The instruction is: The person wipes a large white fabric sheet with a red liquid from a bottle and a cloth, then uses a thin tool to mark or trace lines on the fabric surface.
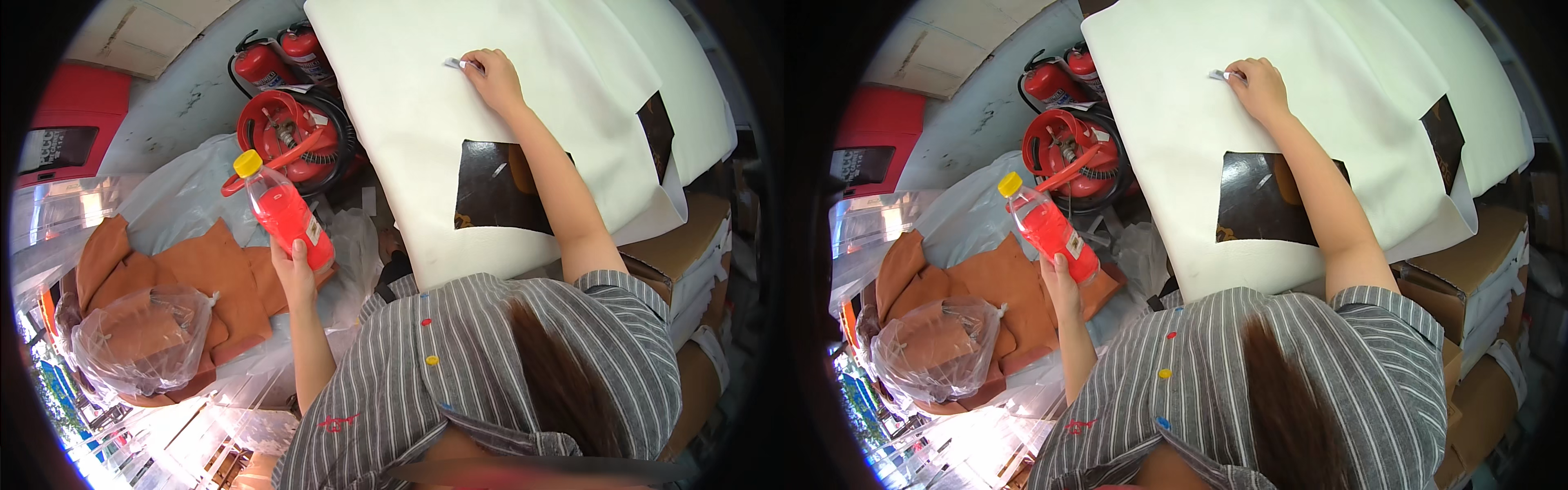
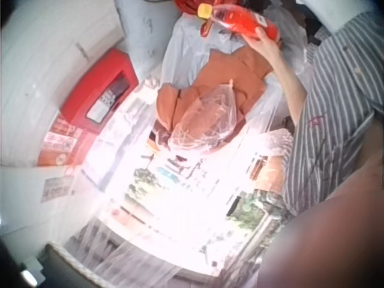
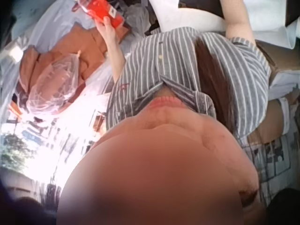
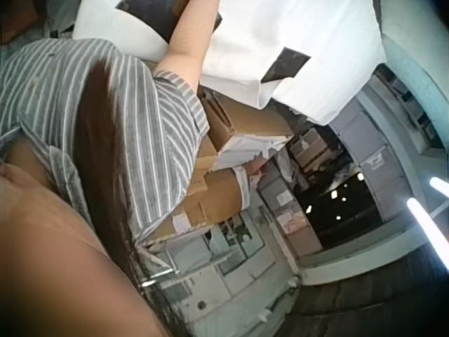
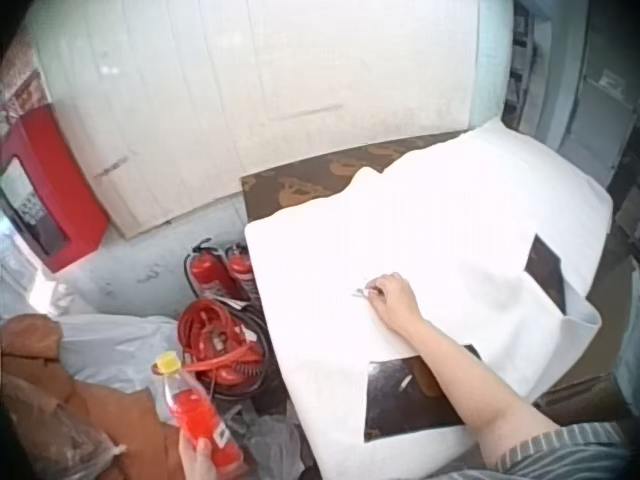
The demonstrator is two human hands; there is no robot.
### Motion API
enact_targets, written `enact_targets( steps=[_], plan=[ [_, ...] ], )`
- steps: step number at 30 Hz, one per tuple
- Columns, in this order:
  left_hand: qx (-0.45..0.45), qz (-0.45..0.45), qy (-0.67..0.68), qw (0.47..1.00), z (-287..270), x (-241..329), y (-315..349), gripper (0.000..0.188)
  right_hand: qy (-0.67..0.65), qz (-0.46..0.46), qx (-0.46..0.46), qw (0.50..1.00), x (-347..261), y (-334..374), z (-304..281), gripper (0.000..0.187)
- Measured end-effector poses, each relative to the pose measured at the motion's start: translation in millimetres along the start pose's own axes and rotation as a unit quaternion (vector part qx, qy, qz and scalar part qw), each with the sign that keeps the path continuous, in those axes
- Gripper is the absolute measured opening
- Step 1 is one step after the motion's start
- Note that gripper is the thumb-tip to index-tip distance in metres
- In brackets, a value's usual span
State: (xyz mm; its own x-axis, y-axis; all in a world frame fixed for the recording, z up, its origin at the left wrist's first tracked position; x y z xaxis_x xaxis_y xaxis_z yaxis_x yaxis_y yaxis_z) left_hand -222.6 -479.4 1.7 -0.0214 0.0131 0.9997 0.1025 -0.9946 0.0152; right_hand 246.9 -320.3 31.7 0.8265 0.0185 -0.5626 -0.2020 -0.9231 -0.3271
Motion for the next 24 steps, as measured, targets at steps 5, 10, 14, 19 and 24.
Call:
enact_targets(
  steps=[5, 10, 14, 19, 24],
  plan=[
    [0.039, -0.028, 0.000, 0.999, -15, -5, 12, 0.065, -0.014, -0.015, -0.069, 0.997, -17, 28, -1, 0.016],
    [0.024, -0.017, 0.012, 0.999, -2, 1, 10, 0.065, -0.036, -0.026, -0.035, 0.998, -34, 9, 25, 0.014],
    [0.041, -0.002, 0.009, 0.999, -15, 4, 16, 0.065, -0.081, -0.124, -0.117, 0.982, -95, 68, 47, 0.010],
    [0.030, -0.021, 0.013, 0.999, -11, 2, 20, 0.068, -0.054, -0.125, -0.044, 0.990, -89, 18, 48, 0.011],
    [0.032, 0.002, -0.015, 0.999, -24, 8, 28, 0.070, -0.089, -0.093, -0.150, 0.980, -102, 88, 39, 0.009]
  ],
)
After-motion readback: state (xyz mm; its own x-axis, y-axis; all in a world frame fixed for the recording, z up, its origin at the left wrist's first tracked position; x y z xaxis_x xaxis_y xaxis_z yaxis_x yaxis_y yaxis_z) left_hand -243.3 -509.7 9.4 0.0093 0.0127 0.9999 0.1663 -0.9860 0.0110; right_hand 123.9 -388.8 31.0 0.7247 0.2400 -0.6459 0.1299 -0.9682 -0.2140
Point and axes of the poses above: each hand's wrist, its own y-axis away from the middle knuckle, its own z-axis out of the palm, x = y × z, the point moved 8 cm from there along -y, towards the middle knuckle, and after that the axes turned 3 degrees about z, right-handed, at the moved point
